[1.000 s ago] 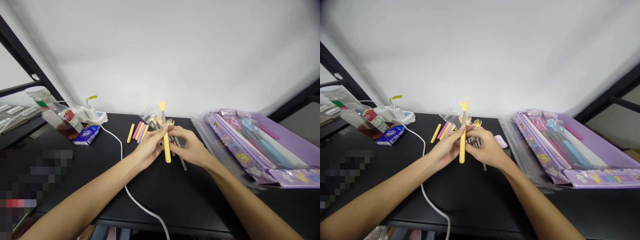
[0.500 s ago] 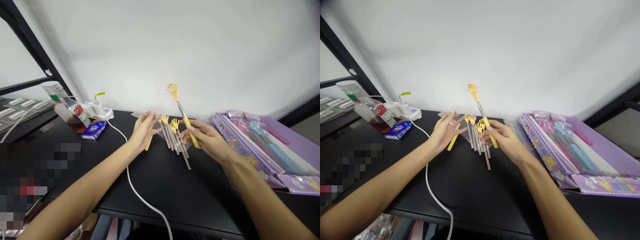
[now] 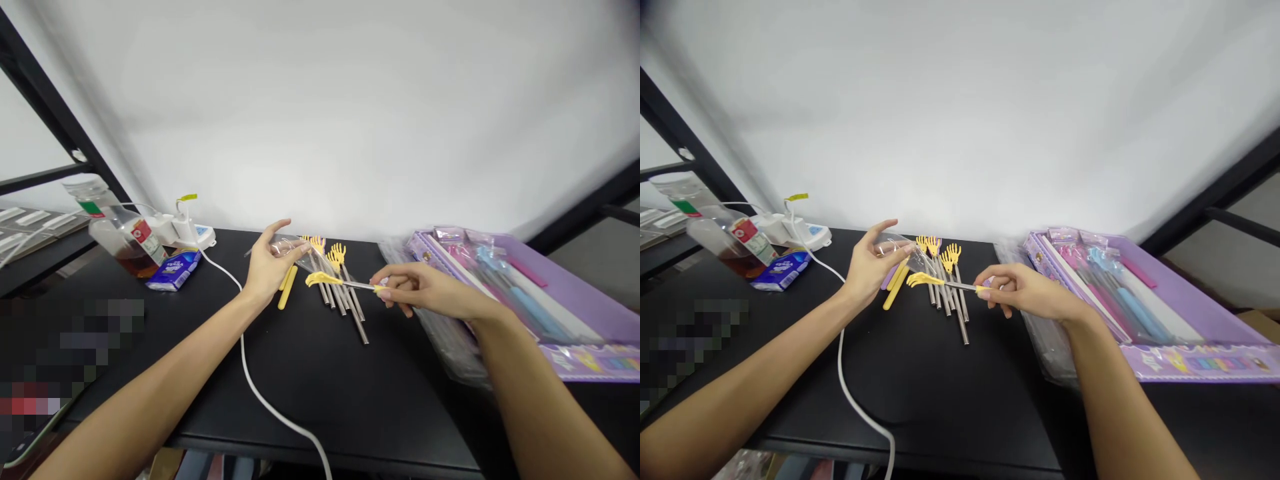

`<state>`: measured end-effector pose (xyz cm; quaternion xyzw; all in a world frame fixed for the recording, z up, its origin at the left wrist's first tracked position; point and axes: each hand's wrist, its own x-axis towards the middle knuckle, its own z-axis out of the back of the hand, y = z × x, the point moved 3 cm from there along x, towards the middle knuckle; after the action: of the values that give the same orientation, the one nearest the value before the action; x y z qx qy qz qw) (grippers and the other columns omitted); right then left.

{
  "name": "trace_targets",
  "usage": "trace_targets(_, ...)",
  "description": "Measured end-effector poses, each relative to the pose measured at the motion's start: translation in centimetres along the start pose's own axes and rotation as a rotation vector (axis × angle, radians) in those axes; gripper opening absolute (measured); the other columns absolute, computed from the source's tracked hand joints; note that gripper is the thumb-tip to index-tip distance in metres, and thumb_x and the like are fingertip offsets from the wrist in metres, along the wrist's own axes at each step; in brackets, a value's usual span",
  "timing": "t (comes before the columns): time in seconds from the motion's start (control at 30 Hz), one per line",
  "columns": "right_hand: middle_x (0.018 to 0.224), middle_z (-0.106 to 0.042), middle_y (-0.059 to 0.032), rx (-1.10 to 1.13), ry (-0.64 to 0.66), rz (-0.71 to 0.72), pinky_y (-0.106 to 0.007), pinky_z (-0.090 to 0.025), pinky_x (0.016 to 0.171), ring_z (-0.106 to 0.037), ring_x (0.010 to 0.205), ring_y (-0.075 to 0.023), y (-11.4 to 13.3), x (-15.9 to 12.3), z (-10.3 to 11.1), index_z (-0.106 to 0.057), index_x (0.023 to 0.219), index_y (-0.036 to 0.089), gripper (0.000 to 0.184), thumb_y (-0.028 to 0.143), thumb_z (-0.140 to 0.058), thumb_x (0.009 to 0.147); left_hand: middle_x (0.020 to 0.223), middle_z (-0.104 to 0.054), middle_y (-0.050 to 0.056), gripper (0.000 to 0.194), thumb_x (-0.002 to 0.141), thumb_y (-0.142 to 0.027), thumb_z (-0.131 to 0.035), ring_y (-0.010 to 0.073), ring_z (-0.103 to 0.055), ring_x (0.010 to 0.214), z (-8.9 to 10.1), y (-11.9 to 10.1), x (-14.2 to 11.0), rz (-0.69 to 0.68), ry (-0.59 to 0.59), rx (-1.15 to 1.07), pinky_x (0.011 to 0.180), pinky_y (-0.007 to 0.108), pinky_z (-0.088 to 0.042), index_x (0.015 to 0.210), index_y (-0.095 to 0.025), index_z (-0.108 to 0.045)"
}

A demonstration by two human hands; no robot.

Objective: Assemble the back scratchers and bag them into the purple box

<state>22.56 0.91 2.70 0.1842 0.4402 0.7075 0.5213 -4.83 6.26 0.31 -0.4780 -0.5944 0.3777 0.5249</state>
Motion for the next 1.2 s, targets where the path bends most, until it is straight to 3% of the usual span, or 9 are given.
trace_targets(0.13,0.079,-0.074,-0.0053,-0.058,-0.054,-0.029,-0.026,-0.05,0.054,-0.062,0.053,-0.0131,-0.2,-0.3,0.5,-0.076,0.101,0.018,0.038,0.052,-0.07,0.083,0.095,-0.078,0.007,0.07,0.071,-0.032,-0.085,0.0267,-0.075,0.095,0.2,-0.1,0.1,-0.009,-0.017,0.035,0.092,0.045,-0.058,0.133,-0.021,-0.055)
trace_targets(0.33,0.073,-0.074,-0.0052,-0.119,-0.033,-0.067,-0.027,-0.05,0.055,-0.063,0.053,-0.0151,0.0,-1.3,1.5,-0.077,0.082,0.02,0.037,0.055,-0.064,0.087,0.094,-0.077,0.007,0.069,0.072,-0.034,-0.085,0.0271,-0.076,0.095,0.8,0.2,0.5,-0.044,-0.057,0.038,0.088,0.045,-0.06,0.132,-0.022,-0.054)
trace_targets(0.5,0.073,-0.073,-0.0057,-0.177,-0.109,-0.052,-0.026,-0.045,0.051,-0.056,0.049,-0.0124,-0.4,-1.9,2.4,-0.077,0.084,0.019,0.042,0.058,-0.061,0.089,0.094,-0.077,0.006,0.065,0.072,-0.032,-0.085,0.0267,-0.076,0.092,0.9,0.2,0.5,-0.043,-0.072,0.062,0.086,0.044,-0.061,0.13,-0.022,-0.055)
trace_targets(0.67,0.073,-0.073,-0.0038,-0.224,-0.191,-0.076,-0.027,-0.044,0.054,-0.059,0.055,-0.0149,-0.9,-1.6,2.6,-0.079,0.095,0.022,0.04,0.058,-0.067,0.084,0.093,-0.078,0.006,0.067,0.07,-0.034,-0.086,0.0262,-0.076,0.089,0.6,0.0,0.2,-0.027,-0.086,0.056,0.084,0.042,-0.061,0.129,-0.022,-0.056)
trace_targets(0.87,0.073,-0.073,-0.0034,-0.227,-0.137,-0.099,-0.028,-0.044,0.056,-0.057,0.051,-0.0134,-0.8,-1.4,2.3,-0.077,0.081,0.02,0.041,0.058,-0.062,0.087,0.092,-0.077,0.006,0.065,0.073,-0.034,-0.084,0.0254,-0.076,0.09,0.4,0.3,0.0,-0.035,-0.08,0.052,0.084,0.04,-0.06,0.129,-0.021,-0.056)
trace_targets(1.07,0.079,-0.074,-0.0043,-0.14,-0.115,-0.057,-0.03,-0.047,0.059,-0.061,0.056,-0.0153,-0.8,-1.2,2.1,-0.077,0.092,0.02,0.042,0.06,-0.066,0.084,0.095,-0.077,0.007,0.065,0.073,-0.034,-0.084,0.0263,-0.076,0.094,0.0,0.4,-0.4,-0.015,-0.085,0.043,0.088,0.043,-0.06,0.129,-0.02,-0.054)
trace_targets(1.2,0.077,-0.072,-0.0053,-0.091,-0.099,-0.013,-0.029,-0.048,0.058,-0.061,0.056,-0.0147,-0.1,-1.0,1.6,-0.074,0.087,0.017,0.044,0.06,-0.063,0.087,0.1,-0.076,0.007,0.065,0.077,-0.035,-0.082,0.0257,-0.074,0.101,-0.5,0.5,-0.6,-0.039,-0.043,-0.002,0.097,0.045,-0.057,0.132,-0.021,-0.052)
